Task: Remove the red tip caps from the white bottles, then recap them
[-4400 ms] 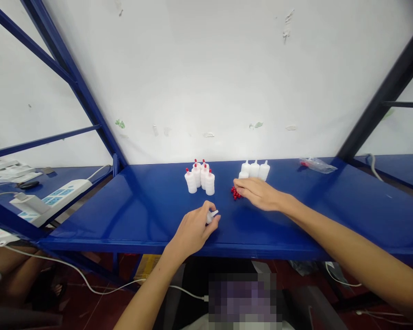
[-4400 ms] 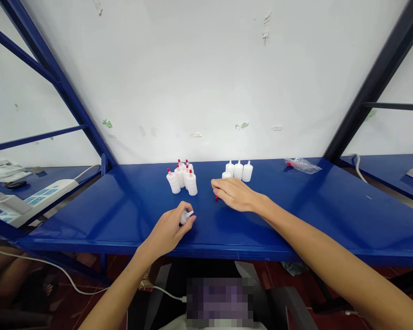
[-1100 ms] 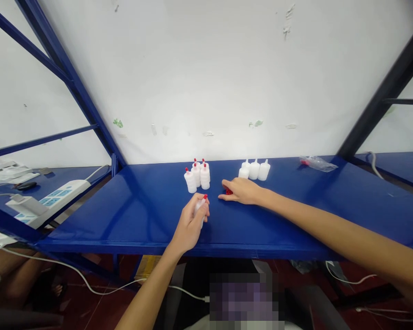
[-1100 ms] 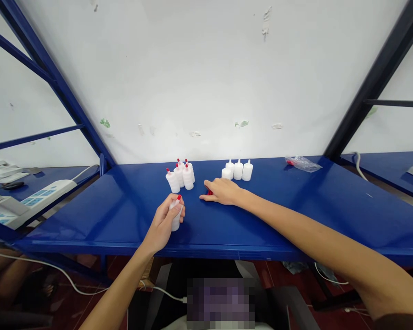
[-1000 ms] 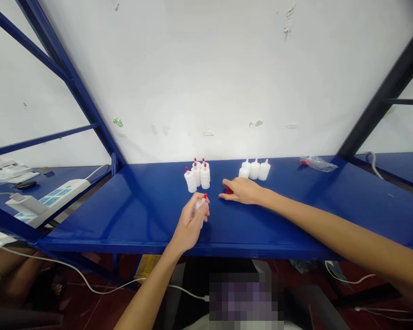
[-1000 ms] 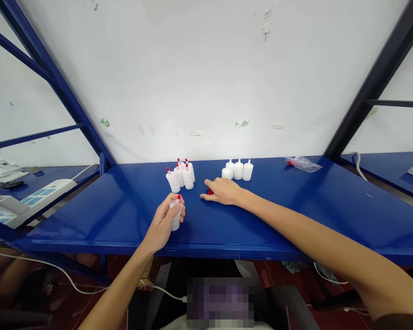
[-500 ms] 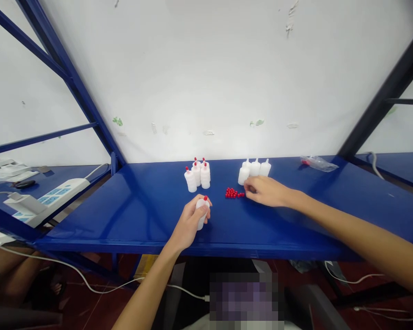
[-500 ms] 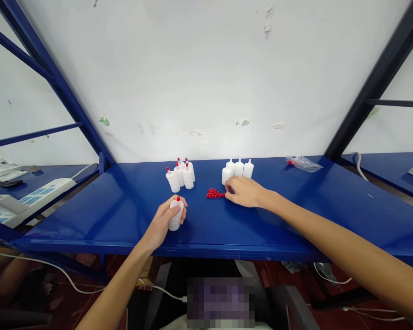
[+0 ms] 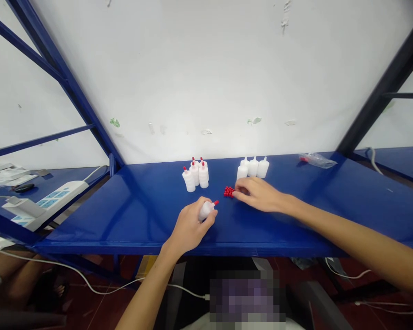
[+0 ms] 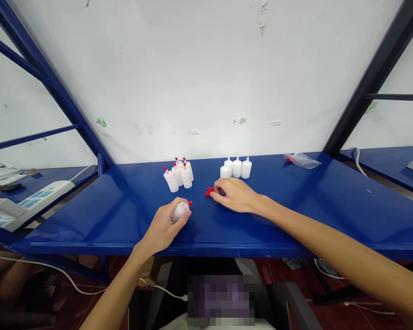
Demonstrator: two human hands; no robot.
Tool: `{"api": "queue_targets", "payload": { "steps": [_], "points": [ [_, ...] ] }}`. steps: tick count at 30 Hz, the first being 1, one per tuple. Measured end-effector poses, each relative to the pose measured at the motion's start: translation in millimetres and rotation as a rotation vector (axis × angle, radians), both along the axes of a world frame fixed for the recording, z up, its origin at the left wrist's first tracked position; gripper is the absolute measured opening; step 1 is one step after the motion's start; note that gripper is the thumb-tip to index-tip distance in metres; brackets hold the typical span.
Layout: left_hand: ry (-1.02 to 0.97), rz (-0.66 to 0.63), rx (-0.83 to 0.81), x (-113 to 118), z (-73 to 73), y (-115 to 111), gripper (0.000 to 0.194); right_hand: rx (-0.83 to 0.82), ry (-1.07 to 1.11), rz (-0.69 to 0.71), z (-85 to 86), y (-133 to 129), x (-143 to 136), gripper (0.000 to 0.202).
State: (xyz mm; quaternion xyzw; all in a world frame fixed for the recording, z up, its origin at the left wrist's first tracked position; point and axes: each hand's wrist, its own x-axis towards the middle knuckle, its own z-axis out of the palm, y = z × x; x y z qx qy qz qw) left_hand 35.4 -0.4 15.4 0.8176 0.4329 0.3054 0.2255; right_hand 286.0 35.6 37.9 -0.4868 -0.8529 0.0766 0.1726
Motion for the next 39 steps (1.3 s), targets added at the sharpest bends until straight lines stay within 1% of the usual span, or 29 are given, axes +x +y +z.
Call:
{"api": "queue_targets", "payload": {
  "steps": [2, 4, 7, 11, 12, 14, 16, 19, 20, 21, 24, 26, 28, 31, 35, 39],
  "points": [
    [0.068, -0.031, 0.049, 0.4, -1.0, 0.3, 0.023, 0.011, 0.089, 0.177, 2.3, -15.3, -12.0, 0.038],
    [0.121, -0.065, 0.088, 0.5, -1.8, 0.2, 0.024, -0.003, 0.132, 0.267, 3.5, -26.0, -23.3, 0.04],
    [0.173, -0.097, 0.112, 0.1, -2.5, -0.5, 0.024, -0.009, 0.14, 0.33, 1.9, -29.2, -32.7, 0.037],
    [0.215, -0.102, 0.139, 1.2, -3.3, -1.8, 0.022, 0.07, 0.113, 0.428, -6.5, -23.2, -36.3, 0.032],
    [0.222, -0.106, 0.151, 1.7, -3.6, -2.3, 0.021, 0.062, 0.124, 0.446, -9.1, -22.4, -37.5, 0.032],
    [0.235, -0.108, 0.182, 2.4, -4.2, -3.0, 0.02, -0.005, 0.188, 0.463, -13.4, -22.0, -39.3, 0.034],
    [0.244, -0.064, 0.207, 1.9, -4.8, -2.9, 0.019, -0.096, 0.315, 0.412, -14.6, -20.9, -37.0, 0.039],
    [0.244, 0.072, 0.201, -0.2, -5.7, -1.4, 0.021, -0.164, 0.503, 0.209, -8.4, -12.1, -19.2, 0.044],
    [0.245, 0.096, 0.193, -0.6, -6.0, -0.7, 0.022, -0.152, 0.502, 0.161, -5.0, -6.8, -10.2, 0.044],
    [0.247, 0.103, 0.186, -0.7, -6.3, -0.2, 0.023, -0.11, 0.442, 0.135, -1.7, -0.7, -0.6, 0.043],
    [0.256, 0.075, 0.189, 0.9, -6.9, 0.4, 0.026, -0.055, 0.06, 0.145, 3.1, 17.7, 22.8, 0.033],
    [0.263, 0.063, 0.195, 2.1, -7.0, 0.0, 0.026, -0.068, -0.154, 0.132, 0.9, 26.5, 29.4, 0.025],
    [0.277, 0.044, 0.205, 2.4, -7.0, -0.6, 0.026, -0.093, -0.264, 0.098, -3.8, 31.0, 29.5, 0.021],
    [0.293, 0.022, 0.222, 1.6, -7.3, -0.6, 0.026, -0.131, -0.267, 0.054, -9.4, 31.5, 25.4, 0.019],
    [0.286, 0.014, 0.22, 1.3, -7.1, 0.3, 0.025, -0.19, -0.131, 0.011, -10.3, 28.4, 24.8, 0.014],
    [0.256, -0.032, 0.199, 2.0, -5.9, 0.3, 0.031, -0.226, -0.014, 0.039, -9.8, 27.3, 26.8, 0.012]
  ]
}}
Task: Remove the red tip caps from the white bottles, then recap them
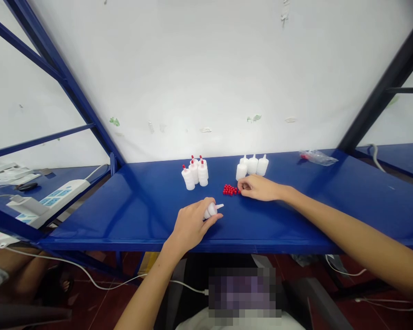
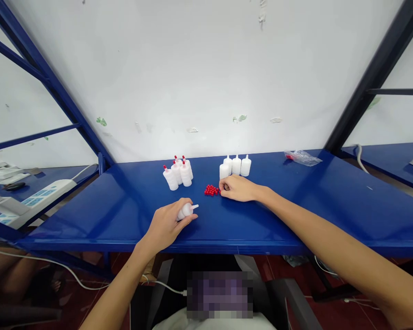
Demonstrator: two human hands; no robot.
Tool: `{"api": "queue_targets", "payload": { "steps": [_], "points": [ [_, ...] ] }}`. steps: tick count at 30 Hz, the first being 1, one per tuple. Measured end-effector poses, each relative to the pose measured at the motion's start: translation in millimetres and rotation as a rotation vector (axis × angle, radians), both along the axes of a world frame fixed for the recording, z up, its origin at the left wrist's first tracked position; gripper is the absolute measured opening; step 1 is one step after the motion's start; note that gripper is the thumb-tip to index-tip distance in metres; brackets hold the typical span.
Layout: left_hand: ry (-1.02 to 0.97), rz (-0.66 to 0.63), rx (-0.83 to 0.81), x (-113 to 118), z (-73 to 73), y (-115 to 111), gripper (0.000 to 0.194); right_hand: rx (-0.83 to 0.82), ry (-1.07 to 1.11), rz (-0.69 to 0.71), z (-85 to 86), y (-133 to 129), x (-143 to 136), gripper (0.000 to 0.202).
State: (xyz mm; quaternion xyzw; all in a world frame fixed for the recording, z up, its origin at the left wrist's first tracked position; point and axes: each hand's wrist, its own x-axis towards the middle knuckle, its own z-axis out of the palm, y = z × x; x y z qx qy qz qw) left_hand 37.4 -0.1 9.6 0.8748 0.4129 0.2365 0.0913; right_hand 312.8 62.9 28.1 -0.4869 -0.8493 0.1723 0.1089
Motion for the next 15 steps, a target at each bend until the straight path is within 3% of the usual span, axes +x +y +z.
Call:
{"api": "queue_targets", "payload": {
  "steps": [6, 12, 15],
  "points": [
    [-0.008, -0.012, -0.031, 0.1, -1.2, 0.5, 0.036, 0.143, 0.054, -0.016, 3.5, -11.3, -5.3, 0.013],
    [0.037, -0.052, -0.025, 0.3, -2.7, 1.3, 0.042, 0.326, 0.162, 0.356, -4.3, -42.5, -37.4, 0.023],
    [0.044, -0.06, 0.005, -0.1, -3.2, 1.6, 0.047, 0.442, 0.219, 0.422, -11.9, -44.8, -45.0, 0.025]
  ]
}}
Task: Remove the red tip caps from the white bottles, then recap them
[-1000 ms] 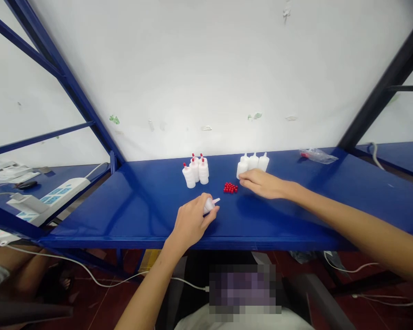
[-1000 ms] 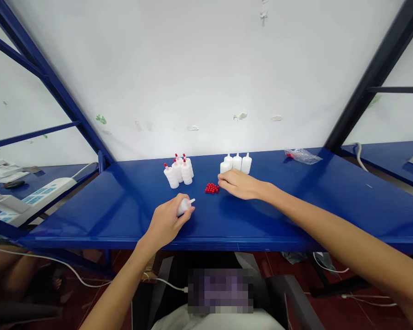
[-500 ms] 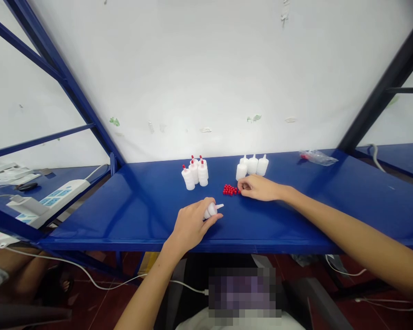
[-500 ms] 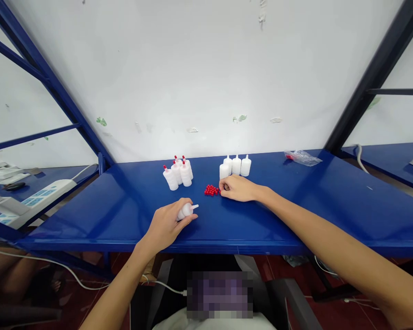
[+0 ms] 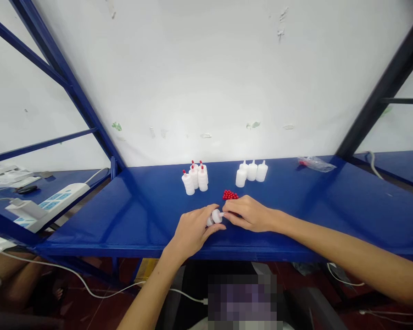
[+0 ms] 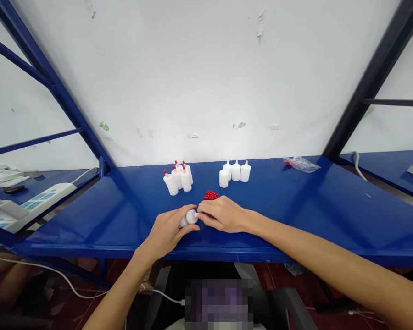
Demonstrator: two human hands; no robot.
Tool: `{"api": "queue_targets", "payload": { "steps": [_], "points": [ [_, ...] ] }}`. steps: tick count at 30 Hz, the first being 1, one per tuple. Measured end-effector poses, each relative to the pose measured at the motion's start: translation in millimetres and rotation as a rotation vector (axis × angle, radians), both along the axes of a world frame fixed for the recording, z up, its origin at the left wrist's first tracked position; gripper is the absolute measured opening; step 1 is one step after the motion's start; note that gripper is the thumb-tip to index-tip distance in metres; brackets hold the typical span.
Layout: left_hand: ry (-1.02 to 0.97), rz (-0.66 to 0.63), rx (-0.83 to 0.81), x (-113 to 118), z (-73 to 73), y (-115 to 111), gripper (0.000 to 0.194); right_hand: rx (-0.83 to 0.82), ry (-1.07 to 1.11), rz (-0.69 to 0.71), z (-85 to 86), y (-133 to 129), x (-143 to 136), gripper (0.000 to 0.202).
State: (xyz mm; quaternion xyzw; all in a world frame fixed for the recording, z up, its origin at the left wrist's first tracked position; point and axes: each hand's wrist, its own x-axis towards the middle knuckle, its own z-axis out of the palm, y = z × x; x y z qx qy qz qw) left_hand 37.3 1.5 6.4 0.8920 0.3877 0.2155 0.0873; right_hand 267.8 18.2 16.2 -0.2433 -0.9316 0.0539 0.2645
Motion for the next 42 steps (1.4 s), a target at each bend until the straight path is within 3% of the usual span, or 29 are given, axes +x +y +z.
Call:
{"api": "queue_targets", "payload": {
  "steps": [3, 5, 9, 12, 17, 19, 25, 28, 33, 38, 42],
  "points": [
    [-0.02, 0.036, 0.005, -0.3, 0.7, -1.2, 0.047, 0.082, 0.061, -0.132, 1.9, 8.9, 14.1, 0.028],
    [-0.061, 0.063, -0.037, -0.4, 2.0, -2.4, 0.035, 0.093, 0.022, -0.366, 8.8, 17.5, 32.0, 0.029],
    [-0.207, 0.056, -0.13, -0.5, 3.5, -2.0, 0.024, -0.058, -0.237, -0.864, 20.0, 34.7, 64.6, 0.031],
    [-0.247, 0.012, -0.123, -0.5, 2.2, 0.9, 0.022, -0.175, -0.298, -0.97, 17.2, 45.9, 75.9, 0.035],
    [-0.144, 0.03, -0.038, -1.3, -0.2, 0.3, 0.022, -0.181, -0.214, -0.956, 11.5, 51.2, 77.4, 0.039],
    [-0.111, 0.062, -0.001, -1.3, -0.6, -1.1, 0.022, -0.116, -0.13, -0.871, 12.8, 44.7, 72.1, 0.041],
    [-0.063, 0.05, 0.019, 1.3, -2.7, -1.1, 0.021, -0.078, -0.12, -0.221, 10.4, 9.5, 23.6, 0.035],
    [-0.043, -0.016, 0.018, 1.3, -2.5, -1.0, 0.018, -0.029, -0.153, -0.046, 4.7, 0.1, -0.3, 0.034],
    [0.024, -0.1, 0.056, 1.8, 1.5, -3.3, 0.019, -0.03, -0.098, 0.01, 0.3, -1.8, -8.5, 0.037],
    [0.072, -0.085, 0.136, 6.1, 2.8, -5.2, 0.017, -0.325, 0.01, 0.025, 1.7, -3.2, -7.8, 0.038],
    [0.098, -0.049, 0.18, 9.3, 1.0, -6.3, 0.018, -0.468, 0.071, 0.037, 3.4, -4.2, -13.5, 0.042]
  ]
}}
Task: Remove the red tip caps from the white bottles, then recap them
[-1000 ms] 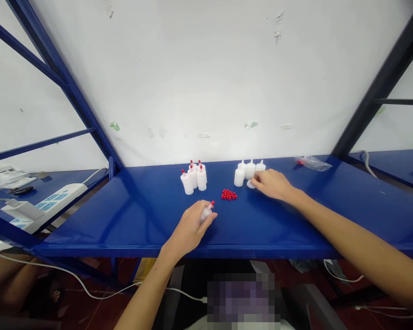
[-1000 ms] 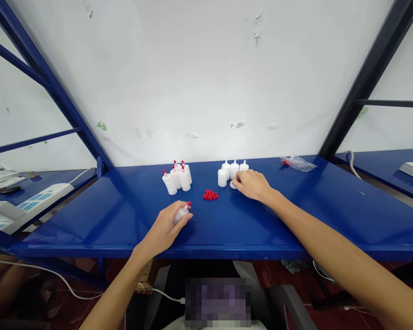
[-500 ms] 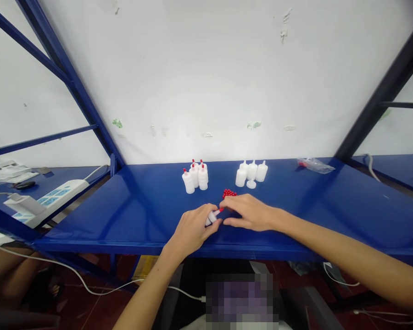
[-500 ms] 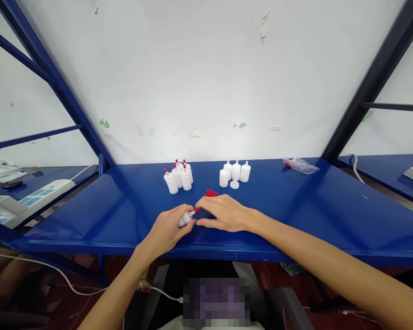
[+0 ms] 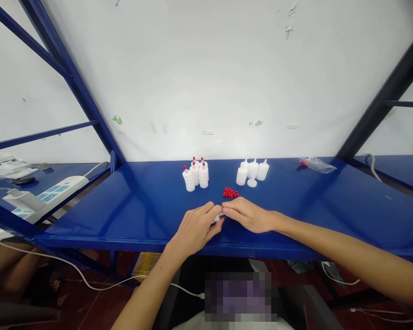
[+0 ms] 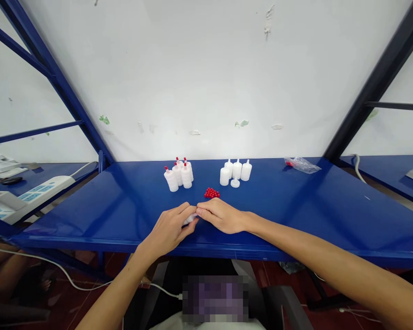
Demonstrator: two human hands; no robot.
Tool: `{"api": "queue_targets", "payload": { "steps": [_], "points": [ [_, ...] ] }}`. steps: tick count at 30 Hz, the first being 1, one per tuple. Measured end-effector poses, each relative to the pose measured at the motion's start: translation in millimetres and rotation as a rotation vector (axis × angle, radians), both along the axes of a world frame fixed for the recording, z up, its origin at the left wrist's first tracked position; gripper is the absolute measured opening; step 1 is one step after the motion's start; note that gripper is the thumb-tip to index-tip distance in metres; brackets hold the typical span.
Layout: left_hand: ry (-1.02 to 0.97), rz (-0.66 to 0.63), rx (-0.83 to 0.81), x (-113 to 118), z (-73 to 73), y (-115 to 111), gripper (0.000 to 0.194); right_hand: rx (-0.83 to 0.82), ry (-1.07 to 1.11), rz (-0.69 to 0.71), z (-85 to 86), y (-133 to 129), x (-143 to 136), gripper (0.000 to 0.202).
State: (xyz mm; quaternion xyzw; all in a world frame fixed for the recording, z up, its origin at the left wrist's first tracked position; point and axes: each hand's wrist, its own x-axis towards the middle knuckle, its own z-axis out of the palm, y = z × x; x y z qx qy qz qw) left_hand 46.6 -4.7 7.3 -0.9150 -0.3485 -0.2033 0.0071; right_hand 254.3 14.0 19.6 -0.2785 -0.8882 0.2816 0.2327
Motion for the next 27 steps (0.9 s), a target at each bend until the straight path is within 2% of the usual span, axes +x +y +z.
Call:
{"api": "queue_targets", "payload": {
  "steps": [4, 7, 9, 12, 15, 18, 22, 27],
  "points": [
    [-0.024, 0.055, 0.025, -2.8, -1.5, -0.1, 0.023, -0.134, 0.071, -0.022, -0.7, 3.5, 7.8, 0.046],
    [-0.081, 0.109, -0.013, -7.0, -1.2, 1.2, 0.031, -0.161, 0.157, -0.183, 2.1, 12.0, 32.0, 0.045],
    [-0.114, 0.108, -0.067, -8.1, -0.3, 2.1, 0.033, 0.003, 0.048, -0.293, 6.9, 19.0, 50.4, 0.043],
    [-0.175, 0.125, -0.14, -6.8, 1.2, 2.1, 0.03, 0.196, -0.259, -0.349, 12.4, 27.6, 66.5, 0.029],
    [-0.188, 0.142, -0.177, -4.7, 2.7, 0.9, 0.021, 0.261, -0.481, -0.35, 9.3, 32.3, 65.6, 0.017],
    [-0.174, 0.131, -0.179, -3.5, 3.7, 0.3, 0.017, 0.29, -0.565, -0.365, 1.0, 35.0, 58.7, 0.014],
    [-0.161, 0.13, -0.183, -2.9, 4.0, 0.9, 0.017, 0.255, -0.557, -0.431, -4.5, 38.3, 54.4, 0.013],
    [-0.164, 0.117, -0.197, -3.8, 2.1, 2.2, 0.02, 0.15, -0.482, -0.45, 0.4, 40.4, 58.3, 0.013]
  ]
}}
